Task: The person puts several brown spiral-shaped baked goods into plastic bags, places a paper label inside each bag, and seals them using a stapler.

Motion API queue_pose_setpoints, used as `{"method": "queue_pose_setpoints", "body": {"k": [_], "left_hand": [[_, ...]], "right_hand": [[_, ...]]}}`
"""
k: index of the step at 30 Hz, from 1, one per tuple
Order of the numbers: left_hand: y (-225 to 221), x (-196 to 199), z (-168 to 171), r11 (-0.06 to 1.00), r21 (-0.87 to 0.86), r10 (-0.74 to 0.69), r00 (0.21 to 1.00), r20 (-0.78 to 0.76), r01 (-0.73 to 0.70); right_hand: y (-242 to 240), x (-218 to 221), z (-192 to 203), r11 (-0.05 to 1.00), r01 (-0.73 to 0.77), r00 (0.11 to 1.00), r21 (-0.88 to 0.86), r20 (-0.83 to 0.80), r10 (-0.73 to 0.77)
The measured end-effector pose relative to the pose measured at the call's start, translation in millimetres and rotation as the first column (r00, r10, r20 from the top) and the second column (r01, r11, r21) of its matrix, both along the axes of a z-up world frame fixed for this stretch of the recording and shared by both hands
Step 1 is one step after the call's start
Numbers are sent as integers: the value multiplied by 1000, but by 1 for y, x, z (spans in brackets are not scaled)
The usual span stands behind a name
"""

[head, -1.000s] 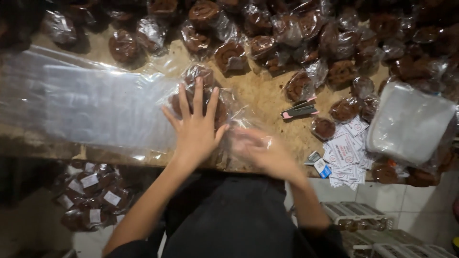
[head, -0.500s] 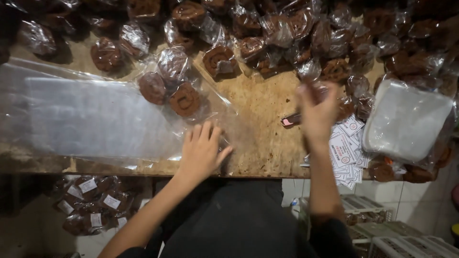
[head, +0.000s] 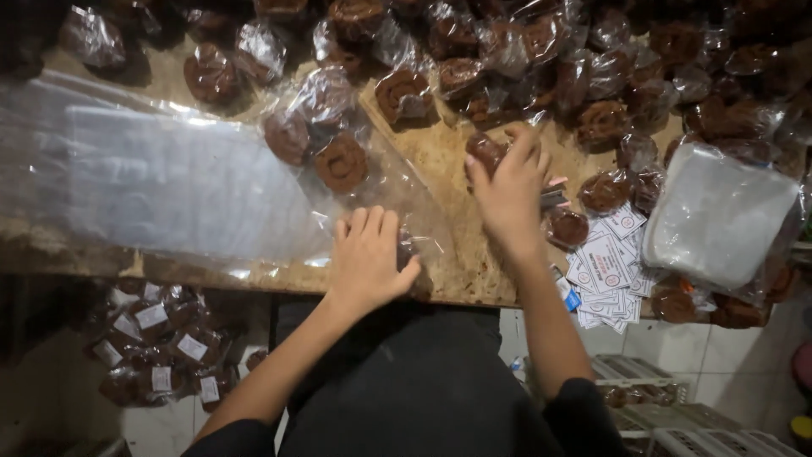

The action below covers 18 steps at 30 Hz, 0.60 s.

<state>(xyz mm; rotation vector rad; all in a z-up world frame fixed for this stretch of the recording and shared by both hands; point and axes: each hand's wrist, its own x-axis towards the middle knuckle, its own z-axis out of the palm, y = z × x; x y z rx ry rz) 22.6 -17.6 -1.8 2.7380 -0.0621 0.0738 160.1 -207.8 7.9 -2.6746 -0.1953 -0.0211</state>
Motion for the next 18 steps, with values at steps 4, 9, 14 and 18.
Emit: {"method": "queue_pose_setpoints", "body": {"k": [4, 9, 14, 18], "left_hand": [[-5, -17, 27, 998, 57, 14, 996, 85, -19], [-11, -32, 27, 999, 9, 44, 970, 239, -47], [-9, -40, 26, 998, -60, 51, 965, 256, -37], [-20, -50, 34, 989, -146, 83, 941, 329, -36]], "right_hand": [[15, -42, 16, 938, -89, 987, -334, -153, 39], [-11, -58, 29, 896, -255, 967, -362, -84, 241], [-31, -77, 61, 862, -290, 586, 416, -635, 504], [-1, -94, 18, 816, 56, 656, 575, -637, 404]]}}
